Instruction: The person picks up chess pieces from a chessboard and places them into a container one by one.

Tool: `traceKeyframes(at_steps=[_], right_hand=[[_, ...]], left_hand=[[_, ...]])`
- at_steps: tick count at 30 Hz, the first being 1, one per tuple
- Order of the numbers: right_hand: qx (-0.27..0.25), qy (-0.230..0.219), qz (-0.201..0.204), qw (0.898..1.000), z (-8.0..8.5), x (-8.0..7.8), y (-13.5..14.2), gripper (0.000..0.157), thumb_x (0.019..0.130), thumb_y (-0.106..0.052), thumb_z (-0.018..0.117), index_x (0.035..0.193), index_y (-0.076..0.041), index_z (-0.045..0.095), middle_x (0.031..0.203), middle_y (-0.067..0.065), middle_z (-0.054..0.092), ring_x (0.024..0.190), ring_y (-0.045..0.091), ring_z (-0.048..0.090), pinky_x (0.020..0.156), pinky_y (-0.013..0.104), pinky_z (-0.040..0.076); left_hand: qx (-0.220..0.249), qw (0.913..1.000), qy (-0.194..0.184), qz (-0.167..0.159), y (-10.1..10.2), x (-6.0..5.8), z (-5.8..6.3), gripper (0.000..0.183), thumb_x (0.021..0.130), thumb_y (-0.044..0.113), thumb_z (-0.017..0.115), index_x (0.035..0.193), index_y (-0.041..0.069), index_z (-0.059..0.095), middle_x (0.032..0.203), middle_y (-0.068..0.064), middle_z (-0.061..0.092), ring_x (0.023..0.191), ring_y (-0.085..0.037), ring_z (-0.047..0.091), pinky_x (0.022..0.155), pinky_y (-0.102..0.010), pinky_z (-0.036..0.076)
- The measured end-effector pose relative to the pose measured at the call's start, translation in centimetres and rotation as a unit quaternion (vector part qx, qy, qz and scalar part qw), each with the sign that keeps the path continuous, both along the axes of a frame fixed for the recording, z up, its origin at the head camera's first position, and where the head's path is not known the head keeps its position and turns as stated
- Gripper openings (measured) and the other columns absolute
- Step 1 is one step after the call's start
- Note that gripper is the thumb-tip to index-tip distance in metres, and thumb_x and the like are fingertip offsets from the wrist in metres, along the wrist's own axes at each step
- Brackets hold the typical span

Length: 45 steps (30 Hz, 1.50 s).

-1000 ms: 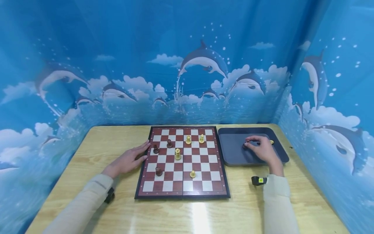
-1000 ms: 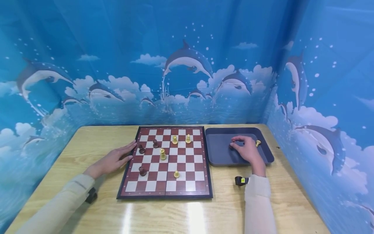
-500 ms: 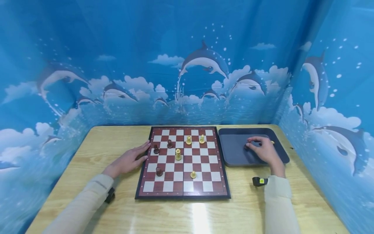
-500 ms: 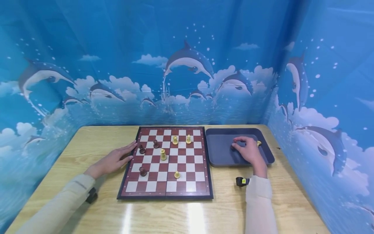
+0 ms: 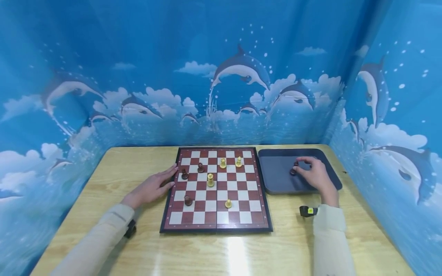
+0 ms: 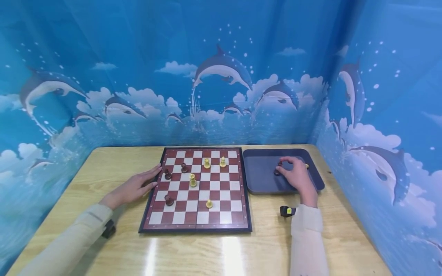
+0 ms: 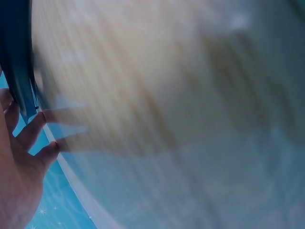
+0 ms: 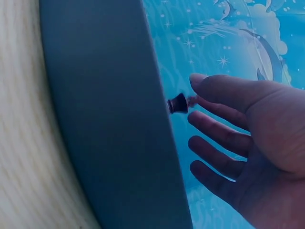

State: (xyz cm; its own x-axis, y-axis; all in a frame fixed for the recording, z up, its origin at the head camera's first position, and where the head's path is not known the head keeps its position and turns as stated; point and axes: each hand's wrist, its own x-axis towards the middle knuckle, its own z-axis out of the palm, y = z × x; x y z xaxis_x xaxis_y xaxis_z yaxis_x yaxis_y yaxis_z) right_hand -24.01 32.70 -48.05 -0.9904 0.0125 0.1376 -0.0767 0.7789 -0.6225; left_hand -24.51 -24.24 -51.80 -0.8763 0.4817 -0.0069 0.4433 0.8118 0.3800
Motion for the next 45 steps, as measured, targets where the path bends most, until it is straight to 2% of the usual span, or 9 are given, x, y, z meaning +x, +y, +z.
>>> traceKeyframes(at_steps=[4,11,19,23,26,28,32,39,45], right_hand=[[-0.002,0.008,0.001,1.000,0.4,0.0,-0.2,0.039,0.088,-0.024,0.065,0.122,-0.006,0.058,0.132,0.022,0.048,0.121,0.043,0.041,0.096,0.059,0.037],[-0.004,0.030,0.012,0.999,1.5,0.2,-1.0,0.036,0.088,-0.020,0.066,0.120,-0.007,0.059,0.128,0.019,0.052,0.121,0.038,0.042,0.097,0.056,0.037],[0.007,0.035,0.028,0.999,2.5,0.4,-2.5,0.034,0.088,-0.021,0.066,0.120,-0.010,0.061,0.128,0.017,0.053,0.122,0.039,0.042,0.094,0.060,0.034],[0.013,0.043,0.045,0.998,2.6,0.3,-3.5,0.032,0.089,-0.021,0.064,0.119,-0.009,0.061,0.123,0.015,0.056,0.097,0.035,0.054,0.074,0.049,0.044],[0.014,0.043,0.063,0.997,2.4,0.1,-4.4,0.030,0.091,-0.021,0.062,0.118,-0.008,0.062,0.120,0.015,0.057,0.087,0.032,0.056,0.069,0.045,0.044],[0.011,0.037,0.074,0.996,2.1,0.0,-5.0,0.031,0.091,-0.022,0.061,0.118,-0.007,0.062,0.121,0.016,0.057,0.096,0.034,0.055,0.078,0.049,0.046],[-0.005,0.018,0.090,0.996,1.8,-0.3,-6.3,0.032,0.091,-0.022,0.062,0.119,-0.006,0.061,0.125,0.015,0.055,0.120,0.036,0.044,0.098,0.056,0.035],[-0.051,-0.006,0.134,0.990,1.3,-0.5,-8.8,0.034,0.091,-0.026,0.061,0.120,-0.008,0.061,0.127,0.011,0.055,0.122,0.032,0.044,0.100,0.056,0.036],[-0.057,0.005,0.168,0.984,1.2,-1.1,-10.8,0.031,0.091,-0.021,0.062,0.118,-0.007,0.063,0.125,0.010,0.056,0.121,0.031,0.046,0.100,0.053,0.038]], left_hand=[[0.003,1.0000,0.002,-0.002,-0.1,-0.1,0.1,0.061,0.097,0.050,0.037,0.149,0.023,0.021,0.156,0.001,0.016,0.136,-0.032,0.030,0.108,-0.053,0.029],[0.000,1.0000,0.004,-0.002,-0.1,-0.1,0.0,0.061,0.097,0.051,0.035,0.149,0.023,0.020,0.156,0.001,0.015,0.136,-0.031,0.029,0.108,-0.052,0.028],[0.001,1.0000,0.006,-0.004,-0.1,0.0,0.0,0.060,0.097,0.050,0.036,0.149,0.023,0.021,0.156,0.000,0.016,0.135,-0.034,0.030,0.107,-0.054,0.028],[0.005,0.9999,0.012,-0.010,-0.1,0.0,0.0,0.060,0.098,0.049,0.036,0.149,0.022,0.021,0.156,0.000,0.016,0.135,-0.034,0.031,0.107,-0.054,0.029],[0.006,0.9999,0.009,-0.010,-0.1,0.1,0.0,0.060,0.097,0.049,0.037,0.149,0.022,0.021,0.156,0.001,0.016,0.135,-0.033,0.031,0.108,-0.053,0.028],[0.005,0.9999,0.006,-0.008,-0.1,0.1,0.0,0.060,0.097,0.049,0.036,0.149,0.023,0.021,0.156,0.001,0.016,0.135,-0.033,0.031,0.108,-0.053,0.028],[0.004,1.0000,0.005,-0.004,0.0,0.1,0.1,0.060,0.097,0.050,0.035,0.149,0.023,0.021,0.156,0.001,0.016,0.135,-0.033,0.031,0.108,-0.053,0.028],[0.001,1.0000,0.002,0.000,-0.1,0.1,-0.2,0.061,0.097,0.052,0.035,0.149,0.025,0.020,0.156,0.001,0.016,0.136,-0.032,0.029,0.108,-0.054,0.027],[0.003,1.0000,-0.001,0.005,-0.1,-0.2,-0.4,0.060,0.097,0.053,0.033,0.149,0.027,0.018,0.156,0.004,0.014,0.137,-0.030,0.027,0.109,-0.053,0.026]])
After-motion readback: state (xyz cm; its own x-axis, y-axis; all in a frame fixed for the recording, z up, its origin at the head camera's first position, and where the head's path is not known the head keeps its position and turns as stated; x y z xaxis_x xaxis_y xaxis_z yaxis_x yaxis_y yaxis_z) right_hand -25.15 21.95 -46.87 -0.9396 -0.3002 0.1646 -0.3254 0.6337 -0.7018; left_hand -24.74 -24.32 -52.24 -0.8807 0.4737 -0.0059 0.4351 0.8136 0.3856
